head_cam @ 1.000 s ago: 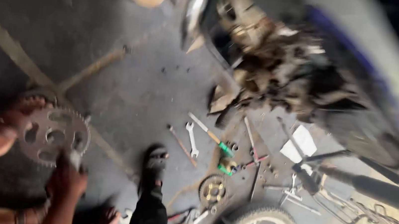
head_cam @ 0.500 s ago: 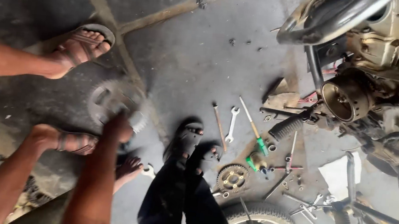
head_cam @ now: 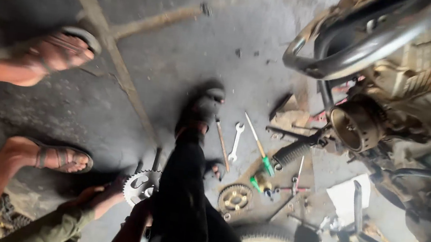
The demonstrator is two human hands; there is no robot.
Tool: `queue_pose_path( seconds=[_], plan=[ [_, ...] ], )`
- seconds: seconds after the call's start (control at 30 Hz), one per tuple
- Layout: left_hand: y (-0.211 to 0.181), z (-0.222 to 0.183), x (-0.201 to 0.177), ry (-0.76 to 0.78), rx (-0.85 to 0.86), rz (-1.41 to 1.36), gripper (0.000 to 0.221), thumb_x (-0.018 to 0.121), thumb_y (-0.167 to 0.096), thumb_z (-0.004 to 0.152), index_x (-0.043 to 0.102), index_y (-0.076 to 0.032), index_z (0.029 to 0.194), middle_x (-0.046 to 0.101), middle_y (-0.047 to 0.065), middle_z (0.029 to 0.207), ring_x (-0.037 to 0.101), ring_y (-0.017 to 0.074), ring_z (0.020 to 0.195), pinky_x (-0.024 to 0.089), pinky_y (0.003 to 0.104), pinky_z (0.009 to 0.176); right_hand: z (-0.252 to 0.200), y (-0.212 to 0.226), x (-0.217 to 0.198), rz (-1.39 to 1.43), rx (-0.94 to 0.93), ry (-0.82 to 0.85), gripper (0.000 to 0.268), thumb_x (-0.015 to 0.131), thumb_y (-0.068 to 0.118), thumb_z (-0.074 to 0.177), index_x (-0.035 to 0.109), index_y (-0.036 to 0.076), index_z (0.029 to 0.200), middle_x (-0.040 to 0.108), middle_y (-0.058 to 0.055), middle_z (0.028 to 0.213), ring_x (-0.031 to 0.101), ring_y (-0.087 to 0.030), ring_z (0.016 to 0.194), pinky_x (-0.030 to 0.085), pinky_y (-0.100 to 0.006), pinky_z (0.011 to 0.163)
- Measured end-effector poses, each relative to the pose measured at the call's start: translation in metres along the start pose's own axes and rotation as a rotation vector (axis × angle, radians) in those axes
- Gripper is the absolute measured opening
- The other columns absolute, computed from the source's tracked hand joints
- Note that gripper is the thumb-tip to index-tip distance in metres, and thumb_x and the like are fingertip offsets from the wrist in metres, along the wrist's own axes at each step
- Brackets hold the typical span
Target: Cleaning and inspecting the front sprocket and engine area of a motorcycle.
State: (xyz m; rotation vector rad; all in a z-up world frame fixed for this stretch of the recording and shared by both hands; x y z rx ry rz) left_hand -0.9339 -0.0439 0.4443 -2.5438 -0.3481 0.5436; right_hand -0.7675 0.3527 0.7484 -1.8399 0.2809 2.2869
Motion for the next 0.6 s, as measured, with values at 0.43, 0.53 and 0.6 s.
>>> queue_pose_path(
  seconds=[0.43, 0.53, 0.6],
  plan=[
    [-0.273, -0.146, -0.389, -1.083, 0.576, -0.119, 0.076, 0.076, -0.019, 0.083, 0.044, -0.011, 0.152, 0.075, 0.018, 0.110, 0.073, 0.0358, 0.089, 0.059, 0.049, 0.076, 0.272, 0.085, 0.103, -0.073, -0.344, -0.123, 0.024, 0.065, 0.016, 0.081, 0.073, 0.010, 0.104, 0.071, -0.013, 0.095, 0.068, -0.036, 0.087, 0.057, -0.047, 0.080],
    [-0.352, -0.191, -0.389, -0.708, 1.191, -0.542, 0.077, 0.060, -0.002, 0.085, 0.032, -0.003, 0.157, 0.048, 0.029, 0.155, 0.064, 0.0381, 0.124, 0.057, 0.040, 0.091, 0.248, 0.065, 0.093, -0.030, -0.419, -0.063, 0.026, 0.066, 0.017, 0.077, 0.073, 0.010, 0.101, 0.071, -0.013, 0.093, 0.068, -0.035, 0.086, 0.056, -0.047, 0.078],
    [-0.374, -0.211, -0.377, -0.688, 1.388, -0.814, 0.097, 0.062, -0.003, 0.068, 0.029, 0.001, 0.159, 0.046, 0.031, 0.157, 0.056, 0.0451, 0.138, 0.049, 0.048, 0.113, 0.217, 0.031, 0.079, 0.003, -0.485, -0.045, 0.027, 0.067, 0.018, 0.074, 0.073, 0.011, 0.099, 0.071, -0.012, 0.092, 0.068, -0.035, 0.085, 0.056, -0.047, 0.077]
  ],
)
Point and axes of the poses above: each hand's wrist, its own z-axis towards the middle knuckle, its own x-axis out of the palm, y = z × x, the point moved 4 cm from there along z, towards the middle knuckle
